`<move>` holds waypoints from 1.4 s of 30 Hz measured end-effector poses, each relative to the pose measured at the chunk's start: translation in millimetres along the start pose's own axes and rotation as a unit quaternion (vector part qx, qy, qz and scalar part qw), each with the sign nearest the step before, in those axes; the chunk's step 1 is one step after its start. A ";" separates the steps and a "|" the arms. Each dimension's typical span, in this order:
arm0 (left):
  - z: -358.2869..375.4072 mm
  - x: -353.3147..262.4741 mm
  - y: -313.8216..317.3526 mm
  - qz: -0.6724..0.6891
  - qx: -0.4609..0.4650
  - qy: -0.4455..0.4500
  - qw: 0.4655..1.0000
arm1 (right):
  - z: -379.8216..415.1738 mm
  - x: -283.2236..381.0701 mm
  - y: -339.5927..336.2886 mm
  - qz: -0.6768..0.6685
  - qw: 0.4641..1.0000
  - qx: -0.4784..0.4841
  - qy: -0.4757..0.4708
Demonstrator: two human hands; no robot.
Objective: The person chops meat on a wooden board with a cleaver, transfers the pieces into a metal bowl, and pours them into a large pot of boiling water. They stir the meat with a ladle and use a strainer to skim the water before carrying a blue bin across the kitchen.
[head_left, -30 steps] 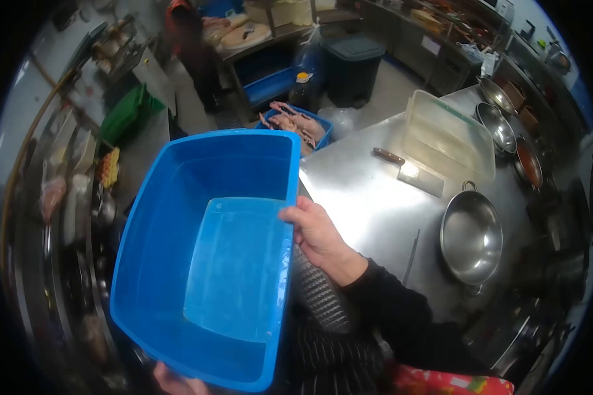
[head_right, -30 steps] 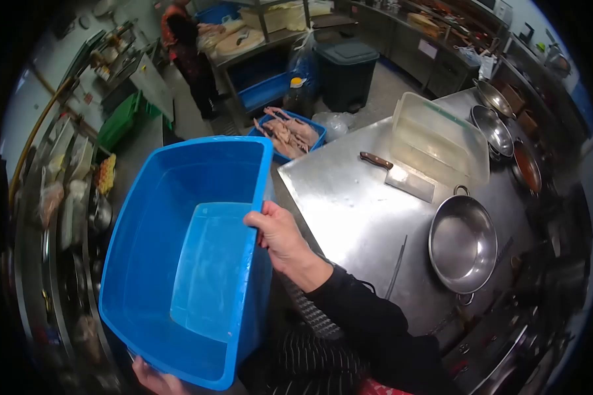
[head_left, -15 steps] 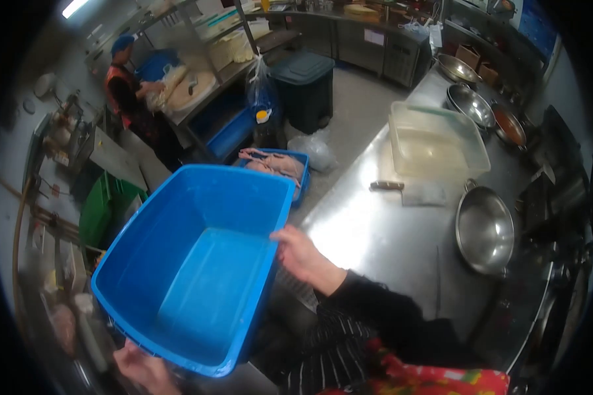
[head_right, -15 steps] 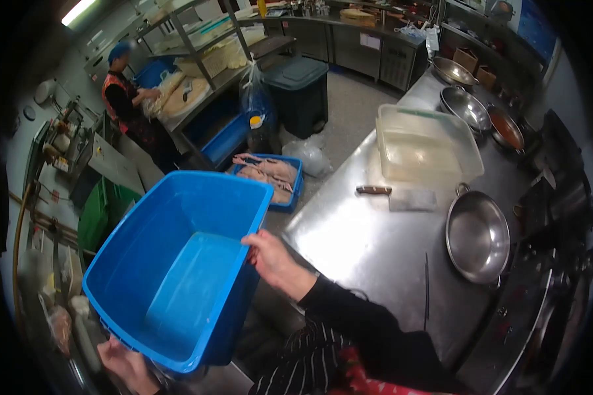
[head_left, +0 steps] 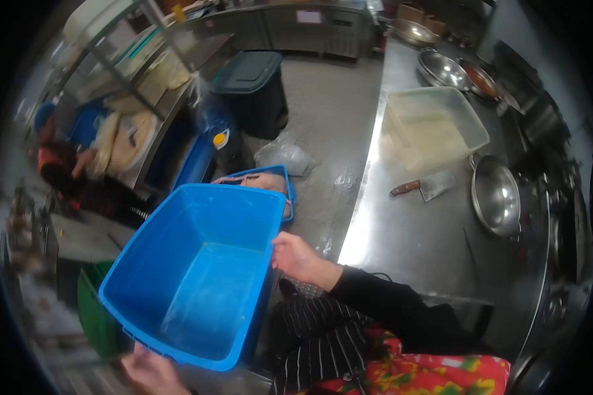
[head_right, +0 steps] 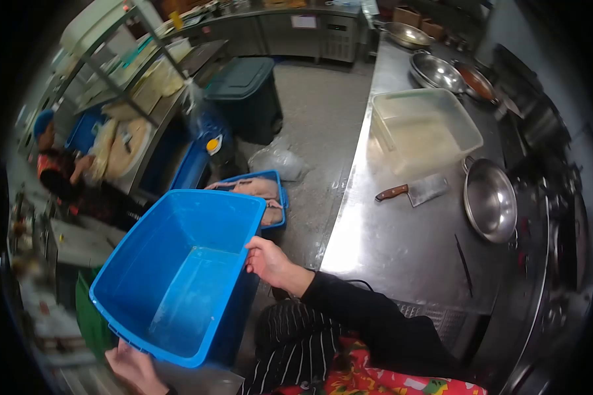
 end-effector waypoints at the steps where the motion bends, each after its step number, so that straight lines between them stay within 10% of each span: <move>1: -30.7 1.7 22.2 -0.009 0.008 -0.003 1.000 | -3.6 7.5 0.5 -0.012 1.000 -0.008 -0.011; 27: -501.7 150.3 453.3 -0.033 0.208 -0.161 0.964 | -45.7 332.7 -29.8 -0.166 0.925 -0.156 -0.303; 39: -691.1 293.5 759.7 0.045 0.119 -0.208 0.970 | -158.8 715.2 40.2 -0.176 0.901 -0.115 -0.381; 42: -776.0 332.0 793.9 0.192 0.323 -0.260 0.889 | -182.2 805.3 59.8 -0.116 0.907 -0.141 -0.379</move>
Point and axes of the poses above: each hand's wrist, its own z-axis away from the middle knuckle, its own y-axis out of the palm, x = y × z, the point moved 8 cm from there along -z, towards the middle knuckle, and after that the axes turned 10 degrees about -z, right-handed, at the moved point
